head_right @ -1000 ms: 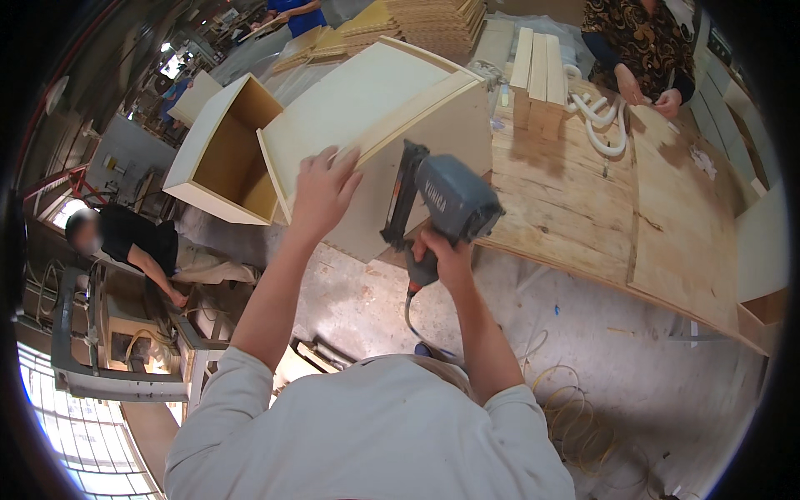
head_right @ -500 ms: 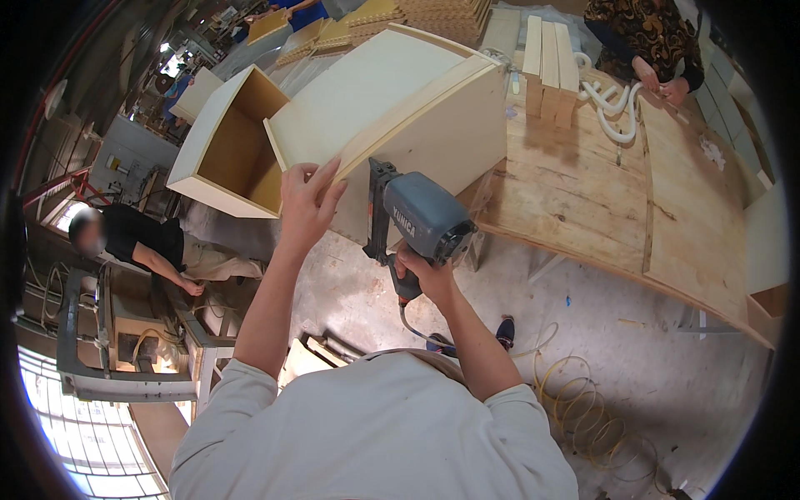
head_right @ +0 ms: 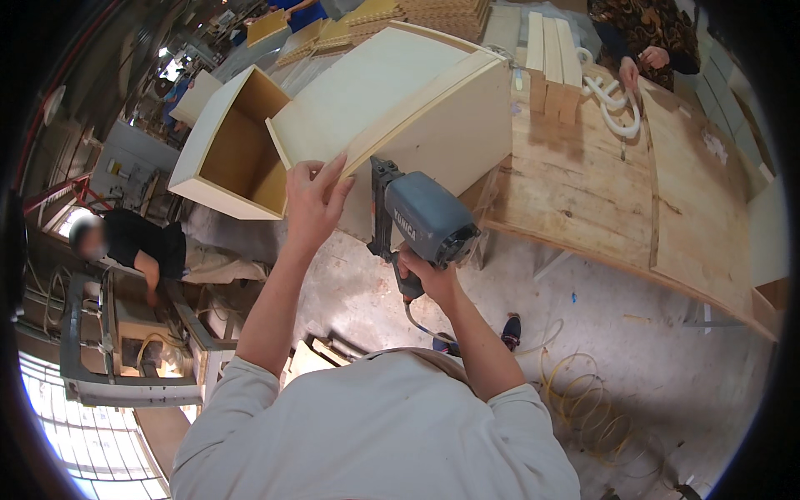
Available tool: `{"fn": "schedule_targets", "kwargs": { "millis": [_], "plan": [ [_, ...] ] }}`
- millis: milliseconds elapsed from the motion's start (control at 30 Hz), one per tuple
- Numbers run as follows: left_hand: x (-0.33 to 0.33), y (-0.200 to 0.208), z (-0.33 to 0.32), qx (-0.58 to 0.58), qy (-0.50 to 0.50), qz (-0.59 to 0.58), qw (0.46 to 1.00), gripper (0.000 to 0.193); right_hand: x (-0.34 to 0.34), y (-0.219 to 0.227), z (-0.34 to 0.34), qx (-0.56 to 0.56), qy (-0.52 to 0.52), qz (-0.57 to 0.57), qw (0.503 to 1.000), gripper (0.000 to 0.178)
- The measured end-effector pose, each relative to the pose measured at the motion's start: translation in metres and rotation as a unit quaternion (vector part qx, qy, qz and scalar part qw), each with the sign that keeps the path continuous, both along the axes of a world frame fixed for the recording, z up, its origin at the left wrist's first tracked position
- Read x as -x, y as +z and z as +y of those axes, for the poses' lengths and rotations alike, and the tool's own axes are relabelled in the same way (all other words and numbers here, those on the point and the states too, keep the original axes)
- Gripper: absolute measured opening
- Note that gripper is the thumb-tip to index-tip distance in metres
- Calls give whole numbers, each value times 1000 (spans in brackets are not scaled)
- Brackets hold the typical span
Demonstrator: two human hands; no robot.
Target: The person assembles a wooden box by attaching side panels to a base using a pneumatic nail gun. They apply adhesive to the edges of the panels, position thin wooden strips, and secure them with nails. The process involves repeated handling of panels and the tool to construct the box structure.
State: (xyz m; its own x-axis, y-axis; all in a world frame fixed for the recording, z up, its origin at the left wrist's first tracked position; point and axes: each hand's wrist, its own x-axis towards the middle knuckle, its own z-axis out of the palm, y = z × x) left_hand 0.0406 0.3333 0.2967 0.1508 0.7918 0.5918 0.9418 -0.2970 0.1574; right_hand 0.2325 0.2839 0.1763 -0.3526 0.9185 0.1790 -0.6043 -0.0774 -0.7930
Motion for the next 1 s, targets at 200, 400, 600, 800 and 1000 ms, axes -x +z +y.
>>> {"fn": "schedule_targets", "kwargs": {
  "millis": [200,400,600,800,1000],
  "plan": [
    [-2,1,0,1,4,1,1000,34,6,-4,2,-23,-11,43,999,9],
    [-5,-2,0,-13,11,10,1000,33,7,8,-2,18,-54,8,998,9],
    [9,1,14,9,-67,-56,996,30,3,13,-5,1,-55,11,998,9],
    [65,-8,29,-9,-91,-128,988,32,17,9,-37,1,28,-25,999,13],
    [70,-26,30,-16,-157,-189,969,30,29,2,-46,27,51,-46,997,12]
  ]
}}
